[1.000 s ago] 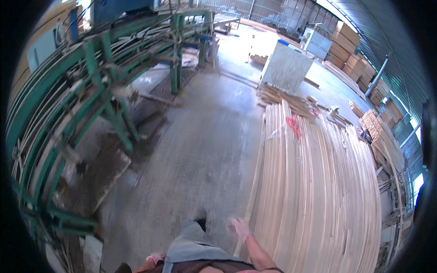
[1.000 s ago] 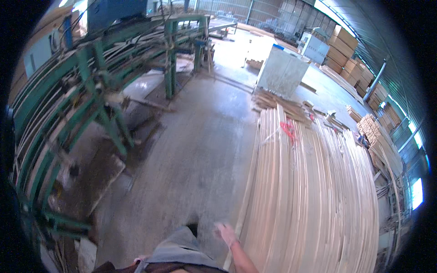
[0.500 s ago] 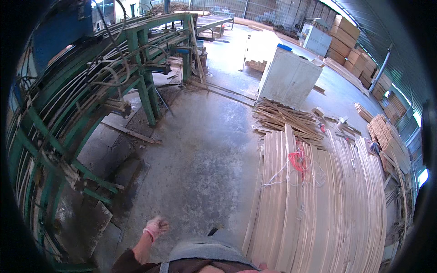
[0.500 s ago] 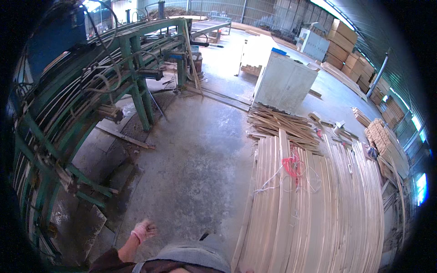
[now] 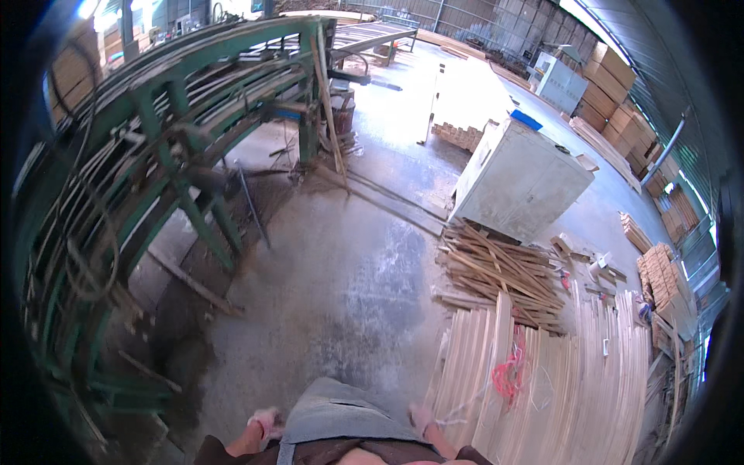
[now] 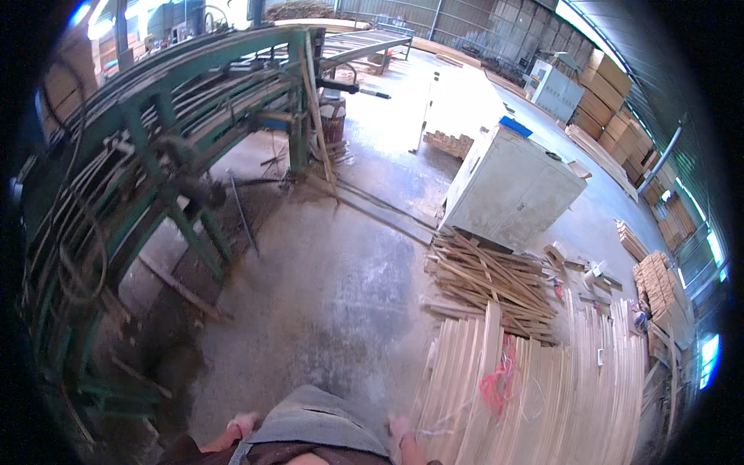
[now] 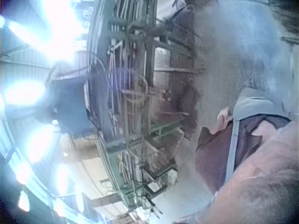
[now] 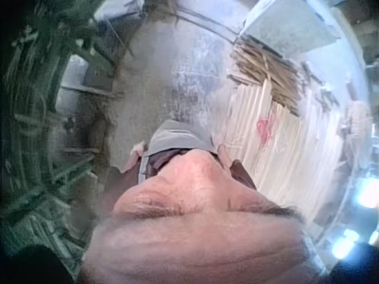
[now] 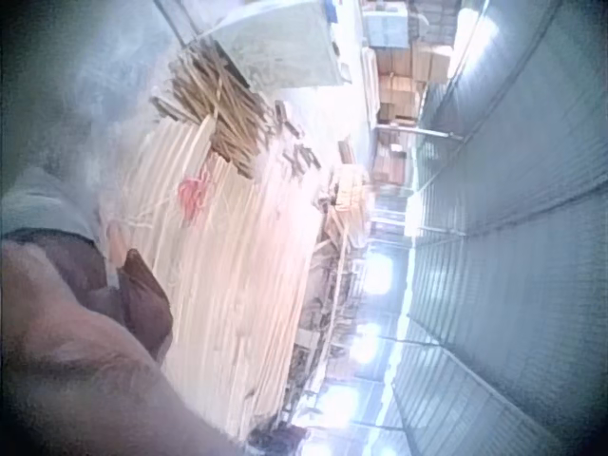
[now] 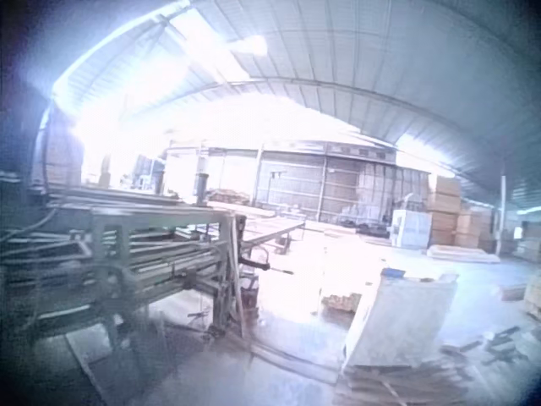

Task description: The person removes blue gloves and puts on pink gloves in a woodworking workshop. They then pick up long wooden planks from a stack and place them onto a metal rack, repeating this process several times.

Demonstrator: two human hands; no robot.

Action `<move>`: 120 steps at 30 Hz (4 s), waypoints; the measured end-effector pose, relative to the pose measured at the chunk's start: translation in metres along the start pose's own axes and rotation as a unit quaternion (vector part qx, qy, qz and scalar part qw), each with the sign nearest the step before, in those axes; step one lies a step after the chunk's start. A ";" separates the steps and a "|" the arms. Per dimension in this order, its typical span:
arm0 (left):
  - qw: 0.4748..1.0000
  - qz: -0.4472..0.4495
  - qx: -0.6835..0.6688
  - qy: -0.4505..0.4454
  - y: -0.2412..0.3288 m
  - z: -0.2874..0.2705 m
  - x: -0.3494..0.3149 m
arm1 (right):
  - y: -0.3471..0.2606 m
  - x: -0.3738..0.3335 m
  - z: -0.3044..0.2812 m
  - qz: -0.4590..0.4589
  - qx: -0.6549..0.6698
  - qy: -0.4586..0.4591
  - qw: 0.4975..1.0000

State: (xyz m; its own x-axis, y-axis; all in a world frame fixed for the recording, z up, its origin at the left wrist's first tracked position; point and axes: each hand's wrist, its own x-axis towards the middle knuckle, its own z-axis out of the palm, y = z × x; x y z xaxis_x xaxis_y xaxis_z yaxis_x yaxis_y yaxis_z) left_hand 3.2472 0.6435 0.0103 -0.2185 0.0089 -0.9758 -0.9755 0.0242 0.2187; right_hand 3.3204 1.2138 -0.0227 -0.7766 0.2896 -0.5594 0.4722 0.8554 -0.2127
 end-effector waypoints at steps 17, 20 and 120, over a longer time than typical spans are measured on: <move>0.717 0.481 0.505 -0.009 0.624 0.291 0.172 | -0.058 0.685 -0.525 -0.186 -0.070 0.230 0.953; 0.706 0.617 0.314 -0.150 0.726 0.298 0.216 | -0.175 0.772 -0.664 -0.110 0.367 0.118 0.916; 0.898 0.384 -0.202 0.072 1.858 0.755 0.264 | -0.677 1.509 -1.231 -0.476 -0.049 0.069 0.875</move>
State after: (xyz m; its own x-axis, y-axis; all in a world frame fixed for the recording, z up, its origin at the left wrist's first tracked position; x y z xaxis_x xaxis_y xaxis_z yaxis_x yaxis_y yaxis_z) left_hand 1.3966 1.4461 0.1611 -0.8035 -0.2617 -0.5347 -0.4590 -0.2996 0.8364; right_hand 1.3153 1.6006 0.2636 -0.8445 -0.5318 -0.0634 -0.4495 0.7681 -0.4560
